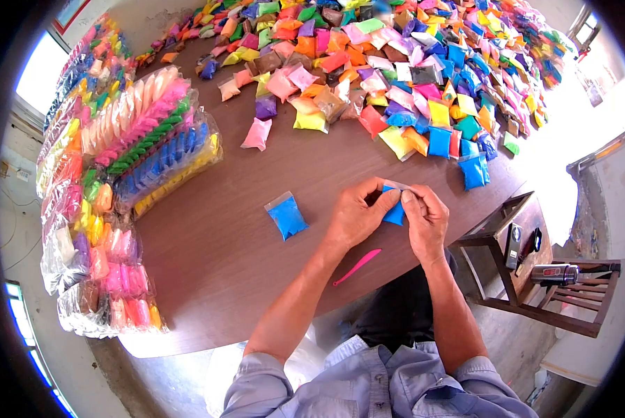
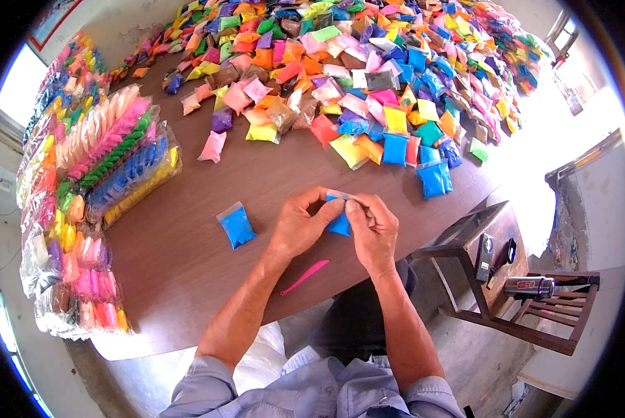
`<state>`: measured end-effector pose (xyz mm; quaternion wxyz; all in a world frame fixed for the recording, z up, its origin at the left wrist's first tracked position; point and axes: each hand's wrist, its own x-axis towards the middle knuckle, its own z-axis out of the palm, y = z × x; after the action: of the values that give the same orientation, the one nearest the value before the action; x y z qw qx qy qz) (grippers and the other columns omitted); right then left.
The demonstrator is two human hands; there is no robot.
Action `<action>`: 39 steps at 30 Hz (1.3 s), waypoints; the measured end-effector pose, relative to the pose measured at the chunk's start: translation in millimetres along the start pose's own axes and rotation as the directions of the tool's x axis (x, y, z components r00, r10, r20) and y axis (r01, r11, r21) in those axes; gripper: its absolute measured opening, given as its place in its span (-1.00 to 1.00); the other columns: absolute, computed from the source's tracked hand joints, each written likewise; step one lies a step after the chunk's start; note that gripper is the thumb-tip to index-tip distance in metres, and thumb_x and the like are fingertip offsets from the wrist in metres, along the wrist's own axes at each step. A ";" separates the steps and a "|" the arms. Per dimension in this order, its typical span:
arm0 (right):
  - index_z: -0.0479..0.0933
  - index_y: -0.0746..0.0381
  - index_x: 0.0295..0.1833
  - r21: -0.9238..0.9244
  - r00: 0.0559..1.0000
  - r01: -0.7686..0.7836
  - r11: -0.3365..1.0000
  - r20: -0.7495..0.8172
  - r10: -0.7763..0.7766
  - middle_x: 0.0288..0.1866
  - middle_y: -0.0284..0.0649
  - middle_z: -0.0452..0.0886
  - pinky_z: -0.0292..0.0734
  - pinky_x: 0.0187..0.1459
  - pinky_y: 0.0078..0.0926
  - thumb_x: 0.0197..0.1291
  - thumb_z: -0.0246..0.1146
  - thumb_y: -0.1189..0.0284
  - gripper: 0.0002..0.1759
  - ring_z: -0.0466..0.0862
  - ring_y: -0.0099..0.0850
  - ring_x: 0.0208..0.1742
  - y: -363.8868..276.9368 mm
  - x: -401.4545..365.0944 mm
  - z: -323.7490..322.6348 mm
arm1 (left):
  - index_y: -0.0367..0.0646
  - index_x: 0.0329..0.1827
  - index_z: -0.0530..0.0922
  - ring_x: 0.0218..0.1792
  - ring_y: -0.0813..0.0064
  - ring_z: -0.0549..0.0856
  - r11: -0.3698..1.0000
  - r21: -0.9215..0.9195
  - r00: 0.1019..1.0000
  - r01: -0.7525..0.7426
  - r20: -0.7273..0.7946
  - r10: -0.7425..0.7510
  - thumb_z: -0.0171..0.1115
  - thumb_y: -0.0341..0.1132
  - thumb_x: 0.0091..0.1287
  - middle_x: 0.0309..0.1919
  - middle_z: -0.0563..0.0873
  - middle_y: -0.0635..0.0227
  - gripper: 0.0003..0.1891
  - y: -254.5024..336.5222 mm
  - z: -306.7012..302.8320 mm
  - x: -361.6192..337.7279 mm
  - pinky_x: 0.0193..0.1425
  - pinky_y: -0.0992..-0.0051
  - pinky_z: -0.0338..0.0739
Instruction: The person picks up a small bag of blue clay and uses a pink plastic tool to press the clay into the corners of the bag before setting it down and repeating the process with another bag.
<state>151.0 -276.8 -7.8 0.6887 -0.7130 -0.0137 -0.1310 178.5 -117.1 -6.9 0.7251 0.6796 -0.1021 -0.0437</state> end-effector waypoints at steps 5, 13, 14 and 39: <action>0.69 0.35 0.02 -0.032 1.000 -0.014 0.999 -0.009 0.014 -0.35 -0.58 0.46 0.21 -0.37 -0.73 0.56 0.35 0.47 -0.86 0.35 -0.82 -0.36 -4.3 -0.8 3.7 | -0.27 0.03 0.76 -0.26 0.75 0.63 0.999 0.016 0.999 -0.029 -0.040 0.030 0.43 -0.29 0.57 -0.28 0.78 0.53 -0.80 -3.4 -4.3 0.2 -0.16 0.57 0.60; 0.71 0.33 -0.03 -0.036 0.999 -0.019 0.999 -0.031 0.018 -0.38 -0.60 0.43 0.20 -0.39 -0.73 0.57 0.35 0.47 -0.87 0.33 -0.81 -0.37 0.6 0.0 -1.6 | -0.27 0.02 0.76 -0.29 0.73 0.59 0.996 -0.064 0.998 0.064 -0.008 -0.064 0.40 -0.25 0.59 -0.32 0.72 0.56 -0.78 9.1 -3.9 -0.5 -0.19 0.59 0.56; 0.71 0.33 -0.01 -0.047 1.000 -0.010 0.999 -0.026 0.009 -0.36 -0.60 0.45 0.22 -0.38 -0.73 0.57 0.35 0.47 -0.87 0.33 -0.81 -0.36 2.1 0.3 -2.4 | -0.27 0.01 0.76 -0.30 0.73 0.58 0.999 -0.018 0.999 0.038 0.005 -0.038 0.39 -0.25 0.60 -0.34 0.71 0.56 -0.78 9.1 -3.5 -0.5 -0.19 0.59 0.55; 0.69 0.36 0.14 0.380 0.981 -0.190 0.906 0.116 0.157 -0.24 -0.52 0.61 0.43 -0.21 -0.72 0.57 0.35 0.46 -0.80 0.52 -0.76 -0.23 -22.4 -101.9 -7.2 | -0.32 0.16 0.71 -0.12 0.61 0.74 0.953 0.211 0.969 0.217 -0.164 -0.184 0.42 -0.35 0.51 -0.15 0.82 0.35 -0.73 67.8 30.0 -130.4 0.02 0.50 0.66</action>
<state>46.9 -266.3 -6.8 0.8241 -0.5653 -0.0043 -0.0345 39.9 -115.1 50.6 0.6400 0.7662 0.0152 -0.0567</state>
